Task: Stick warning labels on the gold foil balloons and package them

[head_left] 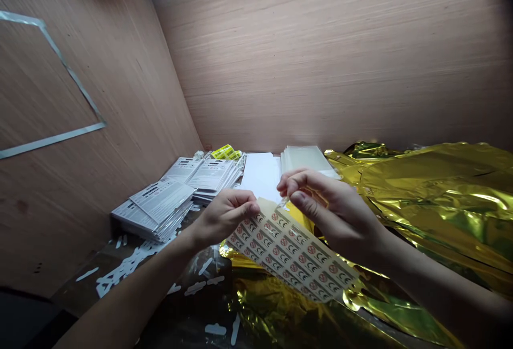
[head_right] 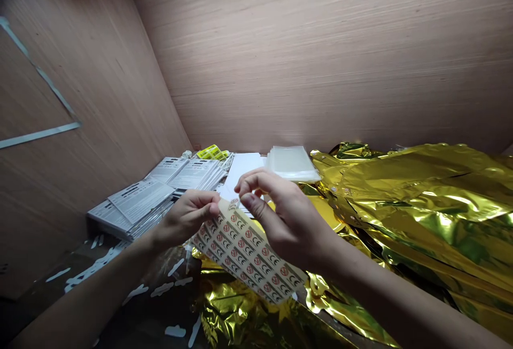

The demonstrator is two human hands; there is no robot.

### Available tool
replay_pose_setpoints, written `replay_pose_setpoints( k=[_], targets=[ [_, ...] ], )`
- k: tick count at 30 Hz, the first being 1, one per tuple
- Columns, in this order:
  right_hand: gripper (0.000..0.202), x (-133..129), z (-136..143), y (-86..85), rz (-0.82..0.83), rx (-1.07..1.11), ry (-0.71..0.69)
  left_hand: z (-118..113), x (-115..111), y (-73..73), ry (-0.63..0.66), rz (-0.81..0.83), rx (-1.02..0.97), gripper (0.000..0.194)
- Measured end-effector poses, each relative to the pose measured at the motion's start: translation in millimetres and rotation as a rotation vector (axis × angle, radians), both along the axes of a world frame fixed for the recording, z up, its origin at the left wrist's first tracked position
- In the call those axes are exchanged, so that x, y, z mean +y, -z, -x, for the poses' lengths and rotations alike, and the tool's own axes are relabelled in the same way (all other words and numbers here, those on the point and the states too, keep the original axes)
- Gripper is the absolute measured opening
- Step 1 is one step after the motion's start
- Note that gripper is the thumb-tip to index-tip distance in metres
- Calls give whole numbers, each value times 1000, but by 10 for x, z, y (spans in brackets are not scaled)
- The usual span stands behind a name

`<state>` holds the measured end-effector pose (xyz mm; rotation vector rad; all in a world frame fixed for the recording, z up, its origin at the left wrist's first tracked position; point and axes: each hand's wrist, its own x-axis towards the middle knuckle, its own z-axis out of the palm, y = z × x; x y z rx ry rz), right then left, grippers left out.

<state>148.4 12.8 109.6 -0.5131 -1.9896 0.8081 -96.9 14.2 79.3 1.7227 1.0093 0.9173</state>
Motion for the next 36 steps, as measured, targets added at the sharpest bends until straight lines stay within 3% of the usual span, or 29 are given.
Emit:
replay_pose_setpoints(
  k=[2,6,9,12,16,21,23,28,36],
  targets=[
    [11,17,11,23,180,106,-25,106,155,14,-116,-24,56,59],
    [12,13,57,79,498,184,-86,346,471,130,-502,-146,-1,63],
    [13,-39,128,155,647,133,-90,515,661,284,-746,-185,-78,65],
    [18,-106,241,296,774,16,-101,630,795,438,-877,-205,-98,63],
    [25,-139,423,573,867,-57,-50,665,891,579,-905,-232,-67,58],
    [40,-65,601,821,893,-126,-48,627,902,624,-876,-267,-12,55],
    [42,-31,655,850,874,-207,-66,620,885,620,-852,-304,42,54],
    [13,1,791,832,902,-385,-34,611,855,599,-837,-337,117,52],
    [13,-27,855,843,938,-475,-31,577,836,560,-827,-348,147,45]
  ],
)
